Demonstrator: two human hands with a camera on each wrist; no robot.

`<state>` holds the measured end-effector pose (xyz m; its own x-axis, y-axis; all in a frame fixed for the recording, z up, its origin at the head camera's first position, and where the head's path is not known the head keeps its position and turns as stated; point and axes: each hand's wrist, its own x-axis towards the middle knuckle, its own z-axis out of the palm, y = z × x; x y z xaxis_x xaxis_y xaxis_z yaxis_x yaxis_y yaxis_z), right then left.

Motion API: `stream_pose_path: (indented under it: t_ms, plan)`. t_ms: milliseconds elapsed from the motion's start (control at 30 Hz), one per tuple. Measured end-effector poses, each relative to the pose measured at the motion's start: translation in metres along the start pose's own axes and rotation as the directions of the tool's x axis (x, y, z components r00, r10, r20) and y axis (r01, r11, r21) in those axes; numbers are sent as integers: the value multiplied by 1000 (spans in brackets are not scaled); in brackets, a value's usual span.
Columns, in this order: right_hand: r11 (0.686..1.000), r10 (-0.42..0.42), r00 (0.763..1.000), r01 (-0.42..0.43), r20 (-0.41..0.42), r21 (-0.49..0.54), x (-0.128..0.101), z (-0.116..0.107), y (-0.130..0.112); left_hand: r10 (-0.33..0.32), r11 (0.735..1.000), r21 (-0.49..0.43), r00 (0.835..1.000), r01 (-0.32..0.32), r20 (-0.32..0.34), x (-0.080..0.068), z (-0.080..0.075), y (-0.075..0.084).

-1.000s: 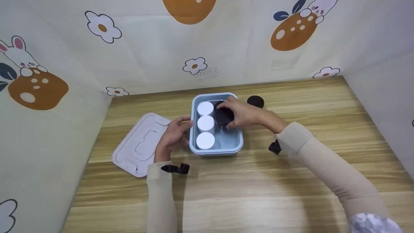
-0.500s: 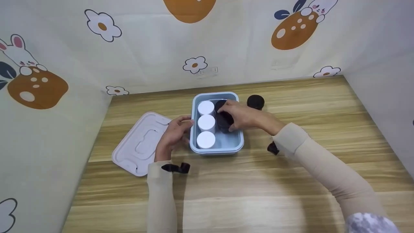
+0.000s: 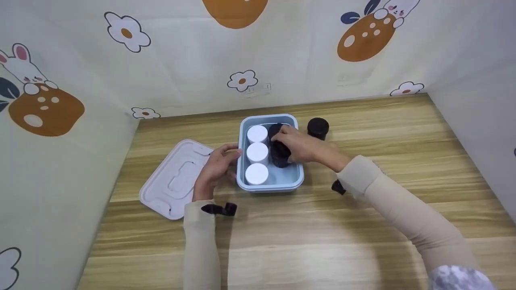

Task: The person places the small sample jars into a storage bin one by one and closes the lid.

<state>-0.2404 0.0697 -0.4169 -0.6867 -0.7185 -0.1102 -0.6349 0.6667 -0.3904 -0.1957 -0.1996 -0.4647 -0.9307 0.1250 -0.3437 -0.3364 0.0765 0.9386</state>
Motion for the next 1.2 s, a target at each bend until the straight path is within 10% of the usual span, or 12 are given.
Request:
stream_pose_path:
  t_ms: [533,1200]
  plan:
    - [984,-51,972,88,-231,154,-14,-5,9,-21,1000,5,1000,21,-17,1,1,1]
    - [924,126,805,117,-579,364,-32,12,51,-10,1000,-10,1000,10,-9,0,1,0]
